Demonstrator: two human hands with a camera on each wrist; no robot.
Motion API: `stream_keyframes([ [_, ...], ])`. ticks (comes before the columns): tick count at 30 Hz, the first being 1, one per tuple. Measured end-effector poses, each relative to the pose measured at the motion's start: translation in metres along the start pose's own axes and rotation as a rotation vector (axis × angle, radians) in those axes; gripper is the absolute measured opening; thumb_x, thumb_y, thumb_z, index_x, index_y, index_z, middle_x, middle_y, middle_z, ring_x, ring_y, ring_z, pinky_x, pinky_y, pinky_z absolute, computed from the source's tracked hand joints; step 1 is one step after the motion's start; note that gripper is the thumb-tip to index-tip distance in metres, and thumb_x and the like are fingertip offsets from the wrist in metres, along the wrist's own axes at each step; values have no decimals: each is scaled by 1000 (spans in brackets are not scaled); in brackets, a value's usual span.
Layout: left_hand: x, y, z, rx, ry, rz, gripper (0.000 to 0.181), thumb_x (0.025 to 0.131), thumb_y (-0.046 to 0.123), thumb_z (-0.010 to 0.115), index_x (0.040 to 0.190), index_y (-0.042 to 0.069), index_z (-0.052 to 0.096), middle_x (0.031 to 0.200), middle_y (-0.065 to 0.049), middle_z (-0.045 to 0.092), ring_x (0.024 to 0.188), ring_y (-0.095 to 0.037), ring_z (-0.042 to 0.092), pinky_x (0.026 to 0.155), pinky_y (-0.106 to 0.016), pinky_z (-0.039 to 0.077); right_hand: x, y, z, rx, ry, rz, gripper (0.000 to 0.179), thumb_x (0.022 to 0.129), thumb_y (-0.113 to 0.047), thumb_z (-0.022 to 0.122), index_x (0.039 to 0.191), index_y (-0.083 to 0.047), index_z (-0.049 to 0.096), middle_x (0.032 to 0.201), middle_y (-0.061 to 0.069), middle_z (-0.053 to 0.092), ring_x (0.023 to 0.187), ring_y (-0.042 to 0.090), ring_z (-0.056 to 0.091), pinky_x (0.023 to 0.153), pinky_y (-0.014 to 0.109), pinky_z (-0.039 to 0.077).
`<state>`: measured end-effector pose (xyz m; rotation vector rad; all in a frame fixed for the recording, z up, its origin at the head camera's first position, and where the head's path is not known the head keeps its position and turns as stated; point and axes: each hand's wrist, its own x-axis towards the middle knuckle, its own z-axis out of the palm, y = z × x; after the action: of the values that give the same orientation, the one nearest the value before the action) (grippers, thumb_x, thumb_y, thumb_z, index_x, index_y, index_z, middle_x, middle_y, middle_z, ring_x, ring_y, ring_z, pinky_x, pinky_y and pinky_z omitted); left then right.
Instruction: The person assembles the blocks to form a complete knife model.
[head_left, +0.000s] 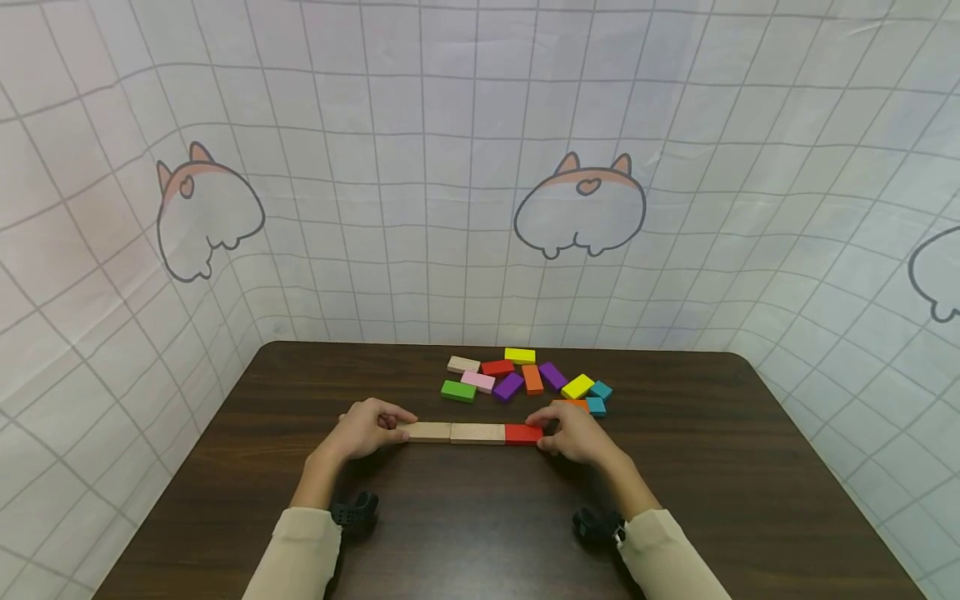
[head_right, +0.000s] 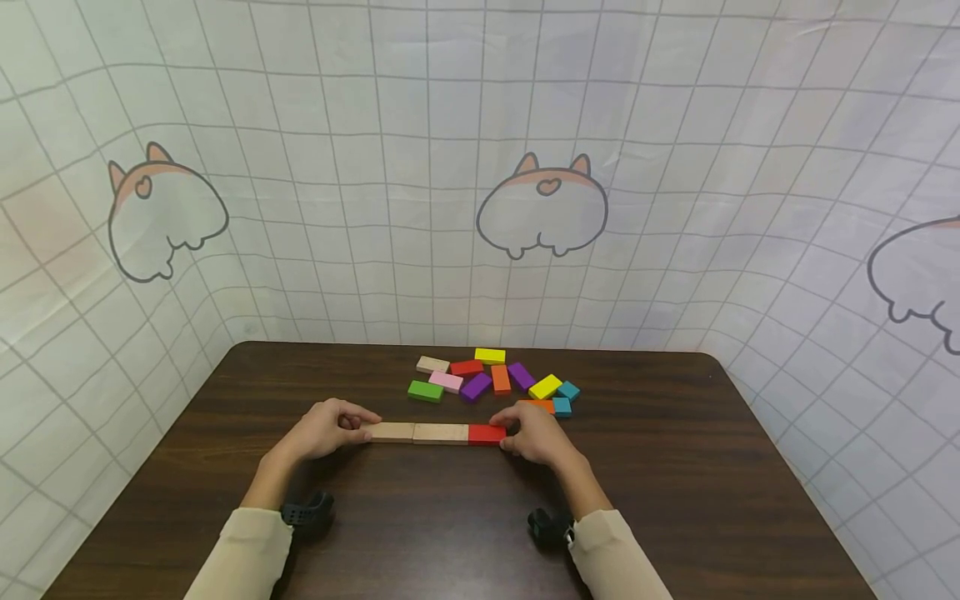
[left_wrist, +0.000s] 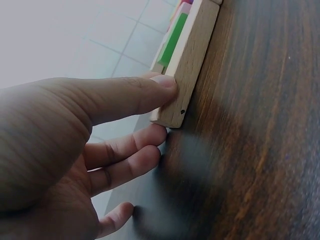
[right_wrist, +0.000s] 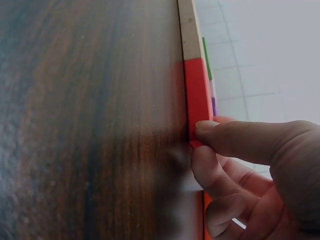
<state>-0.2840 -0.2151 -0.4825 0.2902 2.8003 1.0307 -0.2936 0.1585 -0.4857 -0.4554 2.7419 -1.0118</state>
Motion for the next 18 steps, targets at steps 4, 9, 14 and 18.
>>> stream_keyframes([
  [4, 0, 0, -1, -3, -3, -6, 22, 89, 22, 80, 111, 23, 81, 95, 1, 66, 84, -16, 54, 86, -48, 28, 1, 0, 0, 9, 0, 0, 32, 85, -3, 80, 114, -15, 78, 102, 4, 64, 61, 15, 58, 63, 30, 51],
  [9, 0, -1, 0, -8, -3, -1, 21, 90, 21, 80, 110, 24, 81, 94, 2, 65, 83, -16, 54, 90, -54, 29, 0, 2, 1, 16, 0, -14, 32, 86, -3, 80, 116, -14, 77, 103, 6, 65, 60, 14, 58, 62, 30, 51],
  [14, 1, -2, 0, -11, 0, 0, 21, 89, 20, 80, 110, 23, 81, 93, 1, 65, 83, -17, 54, 94, -62, 28, -1, 4, 0, 39, -4, -20, 33, 87, -4, 79, 118, -13, 76, 105, 6, 66, 61, 14, 57, 61, 30, 51],
  [18, 0, -2, 0, -15, 1, 1, 21, 89, 20, 80, 110, 23, 81, 93, 1, 65, 83, -17, 54, 97, -66, 26, -4, 7, -5, 67, -22, -46, 33, 88, -7, 78, 121, -11, 73, 109, 9, 68, 66, 15, 59, 63, 30, 52],
])
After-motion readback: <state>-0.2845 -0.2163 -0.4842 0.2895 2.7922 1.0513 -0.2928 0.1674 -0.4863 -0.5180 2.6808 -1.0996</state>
